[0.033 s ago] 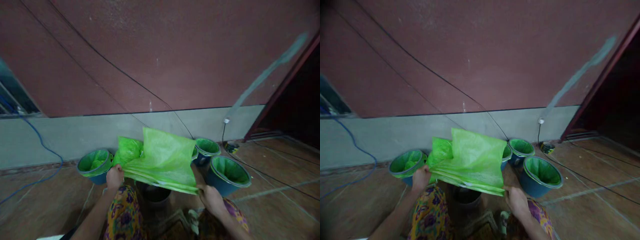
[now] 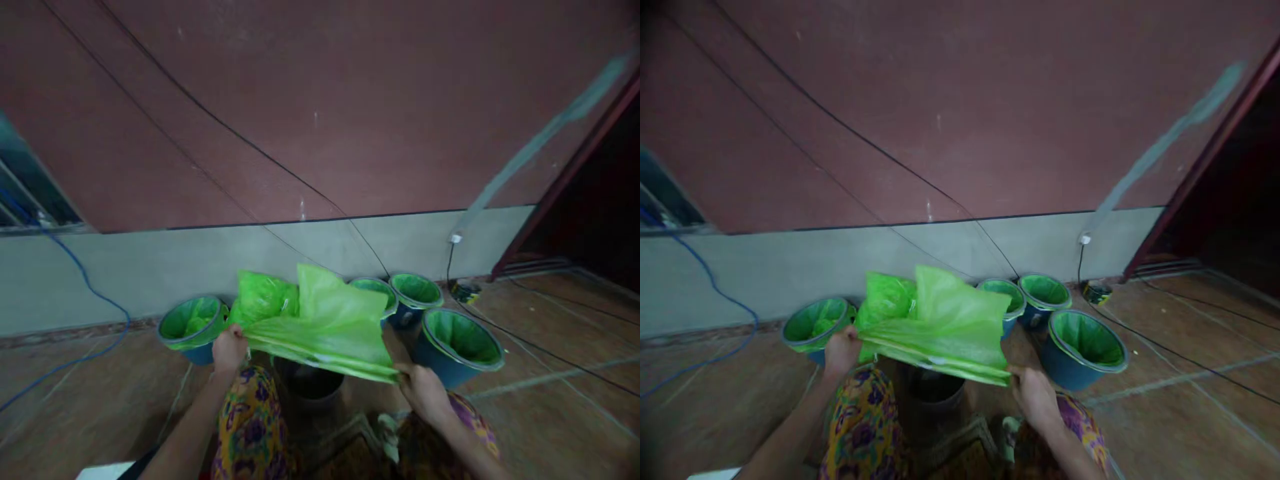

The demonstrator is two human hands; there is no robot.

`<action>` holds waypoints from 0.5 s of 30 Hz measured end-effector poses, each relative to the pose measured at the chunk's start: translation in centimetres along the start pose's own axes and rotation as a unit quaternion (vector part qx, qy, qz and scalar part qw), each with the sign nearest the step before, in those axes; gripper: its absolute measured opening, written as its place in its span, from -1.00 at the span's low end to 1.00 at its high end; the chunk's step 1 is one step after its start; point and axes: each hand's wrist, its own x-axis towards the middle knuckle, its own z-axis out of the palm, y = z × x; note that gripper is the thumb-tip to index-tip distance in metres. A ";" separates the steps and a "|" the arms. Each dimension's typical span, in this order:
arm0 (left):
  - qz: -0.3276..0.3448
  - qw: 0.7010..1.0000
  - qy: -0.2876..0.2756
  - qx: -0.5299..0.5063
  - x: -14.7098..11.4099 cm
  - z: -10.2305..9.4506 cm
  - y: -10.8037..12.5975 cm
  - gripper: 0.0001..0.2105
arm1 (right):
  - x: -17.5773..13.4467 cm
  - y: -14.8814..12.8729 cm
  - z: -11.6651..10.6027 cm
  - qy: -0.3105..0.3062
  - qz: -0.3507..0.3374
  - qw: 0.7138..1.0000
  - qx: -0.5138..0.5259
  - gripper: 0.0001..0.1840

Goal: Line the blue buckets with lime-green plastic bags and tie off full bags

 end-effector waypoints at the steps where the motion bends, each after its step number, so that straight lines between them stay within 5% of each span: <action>1: 0.002 1.000 0.012 -0.019 0.7 -0.7 0.2 -0.89 | 0.4 -0.4 -1.3 0.016 -0.001 1.000 0.021 -0.57; 4: 0.018 0.994 0.021 -0.109 2.4 -2.1 0.3 -0.81 | 1.2 -1.4 -4.0 0.120 -0.027 0.987 0.105 -0.61; 7: -0.011 0.976 0.002 -0.219 2.8 -2.1 -1.0 -0.61 | 0.1 -2.6 -3.7 0.205 -0.062 0.965 0.152 -0.61; 9: -0.051 0.971 -0.053 -0.226 2.3 -1.6 -2.3 -0.62 | -1.6 -3.8 -1.6 0.127 -0.064 0.979 0.145 -0.61; 11: -0.104 0.968 -0.096 -0.207 1.7 -1.3 -3.7 -0.73 | -3.7 -5.2 1.0 -0.064 -0.061 0.989 0.120 -0.62; 15: -0.240 0.918 -0.006 -0.316 1.6 -2.4 -4.8 -0.85 | -7.0 -8.6 4.0 -0.159 -0.070 0.978 0.113 -0.62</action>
